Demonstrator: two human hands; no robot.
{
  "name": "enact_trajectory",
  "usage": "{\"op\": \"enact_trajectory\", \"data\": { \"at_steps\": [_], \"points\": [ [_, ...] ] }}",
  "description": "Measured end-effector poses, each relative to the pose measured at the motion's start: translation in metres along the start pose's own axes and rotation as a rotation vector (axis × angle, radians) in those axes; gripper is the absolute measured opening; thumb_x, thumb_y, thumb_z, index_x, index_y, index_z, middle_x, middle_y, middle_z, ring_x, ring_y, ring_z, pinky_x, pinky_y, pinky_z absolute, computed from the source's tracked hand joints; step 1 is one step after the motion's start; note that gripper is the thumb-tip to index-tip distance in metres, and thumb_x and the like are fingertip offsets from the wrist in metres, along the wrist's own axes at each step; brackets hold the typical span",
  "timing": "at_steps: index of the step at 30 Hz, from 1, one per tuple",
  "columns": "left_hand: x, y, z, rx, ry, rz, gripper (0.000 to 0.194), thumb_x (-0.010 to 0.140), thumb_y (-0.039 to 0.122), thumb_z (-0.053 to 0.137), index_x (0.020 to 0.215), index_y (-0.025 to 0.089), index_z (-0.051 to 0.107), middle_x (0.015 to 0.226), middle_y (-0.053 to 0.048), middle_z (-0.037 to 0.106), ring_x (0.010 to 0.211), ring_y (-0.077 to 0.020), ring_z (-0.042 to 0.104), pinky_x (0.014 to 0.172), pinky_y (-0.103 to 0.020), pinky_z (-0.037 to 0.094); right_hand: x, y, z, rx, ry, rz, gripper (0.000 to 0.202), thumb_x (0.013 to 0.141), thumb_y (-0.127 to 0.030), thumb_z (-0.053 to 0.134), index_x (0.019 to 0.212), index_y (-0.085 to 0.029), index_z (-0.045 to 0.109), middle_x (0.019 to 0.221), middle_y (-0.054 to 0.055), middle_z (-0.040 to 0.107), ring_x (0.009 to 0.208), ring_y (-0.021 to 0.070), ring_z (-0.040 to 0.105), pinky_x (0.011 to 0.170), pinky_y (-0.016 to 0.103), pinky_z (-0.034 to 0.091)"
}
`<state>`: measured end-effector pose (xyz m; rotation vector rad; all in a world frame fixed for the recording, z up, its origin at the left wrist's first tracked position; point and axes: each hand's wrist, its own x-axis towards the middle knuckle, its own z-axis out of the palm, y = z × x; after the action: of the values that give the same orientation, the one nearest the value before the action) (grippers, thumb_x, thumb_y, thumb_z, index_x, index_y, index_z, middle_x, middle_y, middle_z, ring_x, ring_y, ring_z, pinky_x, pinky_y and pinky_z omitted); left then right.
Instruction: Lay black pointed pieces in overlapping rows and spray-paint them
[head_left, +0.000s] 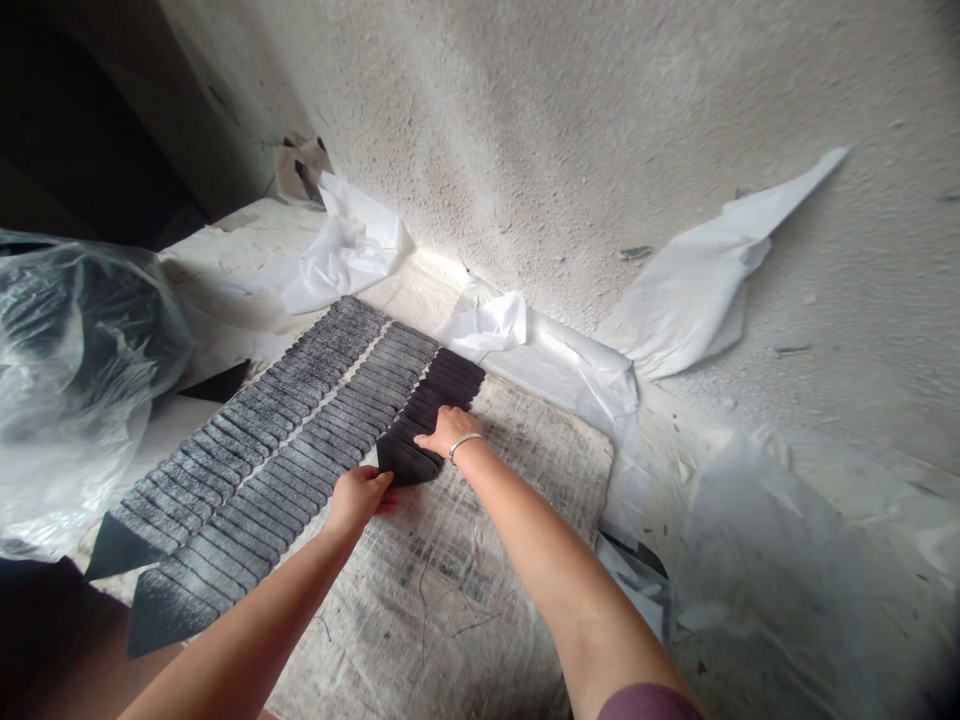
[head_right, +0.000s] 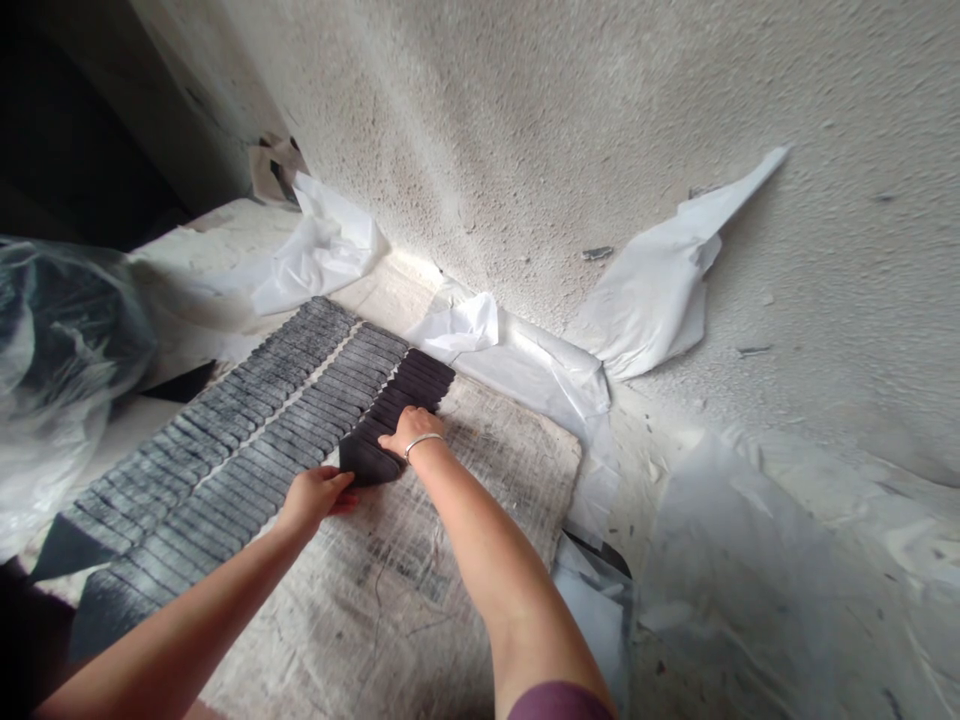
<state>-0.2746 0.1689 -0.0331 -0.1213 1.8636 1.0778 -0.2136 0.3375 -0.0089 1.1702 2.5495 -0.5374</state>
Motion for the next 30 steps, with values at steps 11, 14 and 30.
{"op": "enact_trajectory", "data": {
  "at_steps": [11, 14, 30],
  "points": [
    [-0.0017, 0.0009, 0.0002, -0.002, -0.002, -0.001, 0.004, 0.077, 0.018, 0.056, 0.074, 0.015, 0.057, 0.050, -0.002, 0.062, 0.049, -0.0197, 0.064, 0.049, -0.029, 0.054, 0.0010, 0.0006, 0.0009, 0.004, -0.027, -0.015, 0.086, 0.053, -0.071, 0.065, 0.111, -0.009, 0.057, 0.110, 0.020, 0.061, 0.101, 0.0275, 0.059, 0.083, 0.034, 0.047],
    [-0.0037, 0.0024, 0.0006, -0.001, 0.001, -0.004, 0.004, 0.077, 0.017, 0.056, 0.074, 0.015, 0.057, 0.050, -0.002, 0.062, 0.048, -0.0197, 0.064, 0.049, -0.029, 0.054, 0.0008, 0.0003, 0.0026, 0.006, -0.028, -0.009, 0.088, 0.051, -0.071, 0.067, 0.112, -0.009, 0.056, 0.111, 0.020, 0.061, 0.100, 0.0277, 0.059, 0.082, 0.035, 0.047],
    [0.0001, -0.0005, 0.0003, 0.013, 0.015, -0.009, 0.006, 0.077, 0.020, 0.057, 0.079, 0.014, 0.059, 0.049, -0.002, 0.061, 0.049, -0.0202, 0.064, 0.051, -0.030, 0.055, -0.0004, -0.0022, 0.0005, -0.006, -0.054, 0.003, 0.087, 0.053, -0.069, 0.067, 0.115, -0.009, 0.053, 0.114, 0.020, 0.059, 0.104, 0.0283, 0.057, 0.085, 0.037, 0.046]
  ]
}}
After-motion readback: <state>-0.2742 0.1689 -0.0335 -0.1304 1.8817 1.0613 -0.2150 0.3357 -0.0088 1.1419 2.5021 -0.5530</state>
